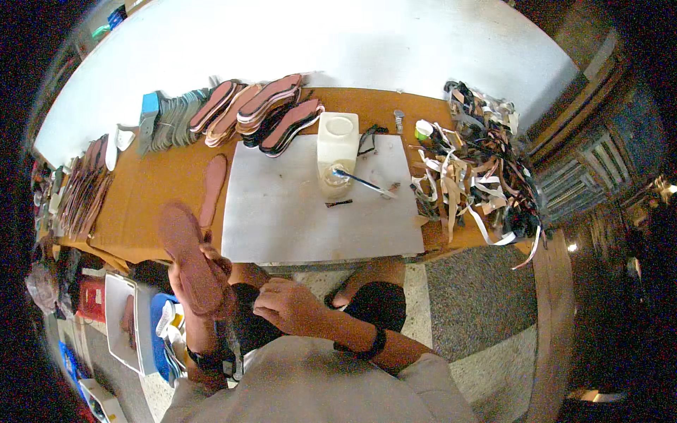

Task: The person picks up a stack of insoles, removes a rubber band, and applies glue to one insole using a brush. They then pick up a leather strip and press it along the edge of the insole by hand.

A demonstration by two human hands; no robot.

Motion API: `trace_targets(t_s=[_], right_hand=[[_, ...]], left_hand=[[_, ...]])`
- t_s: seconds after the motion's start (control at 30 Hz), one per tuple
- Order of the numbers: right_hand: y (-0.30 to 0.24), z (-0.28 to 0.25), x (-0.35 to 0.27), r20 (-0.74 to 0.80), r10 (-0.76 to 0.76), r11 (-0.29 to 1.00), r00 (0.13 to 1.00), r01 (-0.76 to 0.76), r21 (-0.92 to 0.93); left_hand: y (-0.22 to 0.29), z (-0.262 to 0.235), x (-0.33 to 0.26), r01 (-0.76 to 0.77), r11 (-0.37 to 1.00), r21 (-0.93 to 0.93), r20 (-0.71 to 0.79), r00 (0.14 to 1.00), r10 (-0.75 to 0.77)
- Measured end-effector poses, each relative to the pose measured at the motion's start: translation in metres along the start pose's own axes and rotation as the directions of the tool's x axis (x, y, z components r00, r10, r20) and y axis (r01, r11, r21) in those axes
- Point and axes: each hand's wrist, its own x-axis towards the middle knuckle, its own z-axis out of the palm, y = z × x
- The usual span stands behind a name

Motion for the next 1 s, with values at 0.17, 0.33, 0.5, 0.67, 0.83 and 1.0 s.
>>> trace_targets(t_s=[0.17,0.33,0.5,0.67,0.83,1.0], right_hand=[[0.001,-0.003,-0.011,0.108,0.066,0.996,0.992,-0.072,0.051],[0.0,-0.038,-0.022,0.078,0.181,0.979,0.98,-0.187,0.077],[0.005,-0.064,-0.046,-0.041,0.283,0.959,0.958,-0.283,0.005],[0.005,-0.07,-0.057,-0.15,0.285,0.958,0.947,-0.287,0.012],[0.001,-0.075,-0.057,-0.117,0.391,0.916,0.913,-0.399,-0.048],[0.004,-0.074,-0.063,-0.198,0.458,0.886,0.867,-0.464,0.017]], left_hand=[[0.047,-0.014,0.023,-0.054,0.994,-0.093,-0.116,0.992,0.043],[0.115,-0.084,0.055,0.051,0.92,0.389,-0.349,0.932,0.096],[0.169,-0.132,0.118,0.285,0.266,0.921,-0.363,0.875,0.32],[0.169,-0.132,0.172,0.485,-0.469,0.738,-0.248,0.842,0.48],[0.15,-0.147,0.193,0.389,-0.679,0.622,-0.22,0.92,0.326],[0.126,-0.122,0.194,0.49,-0.661,0.568,-0.355,0.871,0.34]])
